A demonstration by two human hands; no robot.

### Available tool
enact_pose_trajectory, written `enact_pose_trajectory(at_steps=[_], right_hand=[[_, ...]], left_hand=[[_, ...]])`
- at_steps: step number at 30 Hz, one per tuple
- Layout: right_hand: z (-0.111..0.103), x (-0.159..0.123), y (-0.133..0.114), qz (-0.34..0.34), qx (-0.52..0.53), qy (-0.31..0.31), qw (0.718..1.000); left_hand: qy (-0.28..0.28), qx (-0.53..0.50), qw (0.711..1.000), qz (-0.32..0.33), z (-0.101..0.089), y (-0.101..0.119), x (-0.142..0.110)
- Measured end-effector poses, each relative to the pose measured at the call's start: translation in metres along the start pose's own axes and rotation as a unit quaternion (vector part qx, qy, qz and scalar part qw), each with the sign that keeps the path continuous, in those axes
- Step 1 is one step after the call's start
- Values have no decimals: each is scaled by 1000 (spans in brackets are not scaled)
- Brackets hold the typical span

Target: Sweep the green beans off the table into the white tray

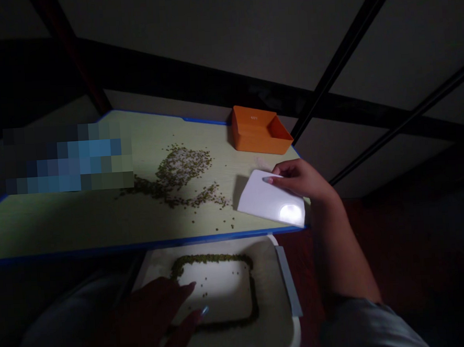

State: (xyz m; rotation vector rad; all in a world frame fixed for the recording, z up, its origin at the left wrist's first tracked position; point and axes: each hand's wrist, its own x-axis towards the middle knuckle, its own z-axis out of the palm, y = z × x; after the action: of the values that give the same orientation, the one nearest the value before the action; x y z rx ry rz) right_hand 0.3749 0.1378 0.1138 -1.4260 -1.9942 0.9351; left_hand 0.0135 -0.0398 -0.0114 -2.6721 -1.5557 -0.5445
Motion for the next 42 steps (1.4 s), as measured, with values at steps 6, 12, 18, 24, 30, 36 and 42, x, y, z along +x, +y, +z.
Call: enact_pose_trajectory(at_steps=[6, 12, 18, 24, 30, 36, 42], right_hand=[[0, -6, -7, -22, 21, -65, 997], [8, -2, -7, -52, -6, -78, 996], [5, 1, 3, -25, -51, -35, 998], [-12, 2, 5, 59, -171, 85, 980], [-17, 0, 6, 97, -175, 180, 963], [1, 3, -1, 52, -46, 78, 995], [3, 12, -3, 106, -183, 169, 963]], left_hand=[[16, -6, 1000, 9, 3, 1, -1], [-7, 22, 1000, 3, 1, 1, -4], [21, 31, 999, 25, 3, -2, -3], [52, 22, 998, 39, 4, -5, -1], [74, 15, 996, 36, 2, -4, 0], [67, -29, 997, -21, 7, 3, 2], [62, -71, 993, -77, 9, 16, 8]])
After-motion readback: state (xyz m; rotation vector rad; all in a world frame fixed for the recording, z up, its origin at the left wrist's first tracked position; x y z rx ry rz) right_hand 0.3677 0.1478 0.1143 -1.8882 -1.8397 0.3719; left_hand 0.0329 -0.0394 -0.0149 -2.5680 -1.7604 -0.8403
